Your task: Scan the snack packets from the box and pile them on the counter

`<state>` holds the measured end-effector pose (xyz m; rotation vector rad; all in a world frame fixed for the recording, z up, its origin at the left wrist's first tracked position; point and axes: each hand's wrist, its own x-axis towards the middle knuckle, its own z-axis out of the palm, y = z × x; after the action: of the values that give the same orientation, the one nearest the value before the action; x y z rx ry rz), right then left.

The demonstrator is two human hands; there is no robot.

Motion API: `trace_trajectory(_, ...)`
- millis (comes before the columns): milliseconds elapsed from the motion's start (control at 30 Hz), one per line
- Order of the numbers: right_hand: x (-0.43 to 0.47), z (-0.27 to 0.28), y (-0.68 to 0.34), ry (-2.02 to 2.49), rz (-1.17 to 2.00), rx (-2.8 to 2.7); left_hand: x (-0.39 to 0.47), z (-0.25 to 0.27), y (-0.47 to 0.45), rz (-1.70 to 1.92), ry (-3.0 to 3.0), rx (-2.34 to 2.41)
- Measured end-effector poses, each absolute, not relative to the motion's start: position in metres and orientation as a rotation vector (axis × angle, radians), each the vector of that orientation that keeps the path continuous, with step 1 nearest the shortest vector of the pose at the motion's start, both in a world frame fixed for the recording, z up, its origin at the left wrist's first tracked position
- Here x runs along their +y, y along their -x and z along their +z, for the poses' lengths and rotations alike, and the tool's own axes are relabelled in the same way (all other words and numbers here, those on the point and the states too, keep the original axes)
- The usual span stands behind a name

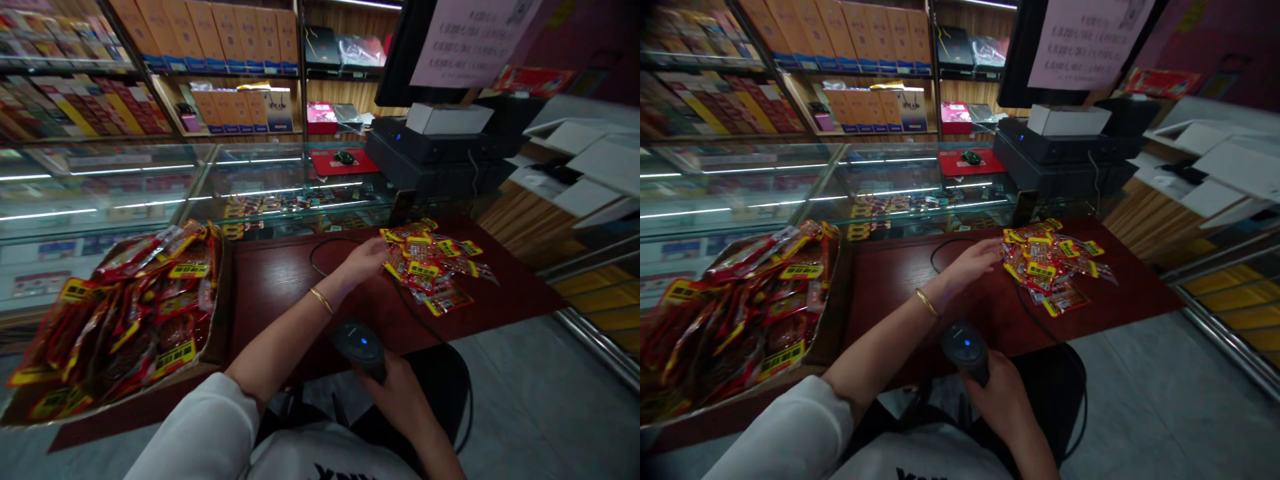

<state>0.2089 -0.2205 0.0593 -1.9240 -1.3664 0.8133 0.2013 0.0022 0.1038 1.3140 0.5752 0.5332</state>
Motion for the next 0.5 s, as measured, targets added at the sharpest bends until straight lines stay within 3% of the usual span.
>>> trace_trajectory(200, -0.215, 0.030, -0.205, 1.900, 0.801, -1.467, -0.038, 0.105, -0.054, 0.812, -1.669, 0.778)
trace_trajectory(367, -0.196, 0.026, -0.196, 1.848, 0.822, -1.563, -0.043, 0.114, 0.084, 0.967, -1.917, 1.492)
trace_trajectory(500, -0.190, 0.030, -0.191, 1.854, 0.791, -1.593, -0.032, 0.113, 0.151, 0.780, -2.221, 2.034)
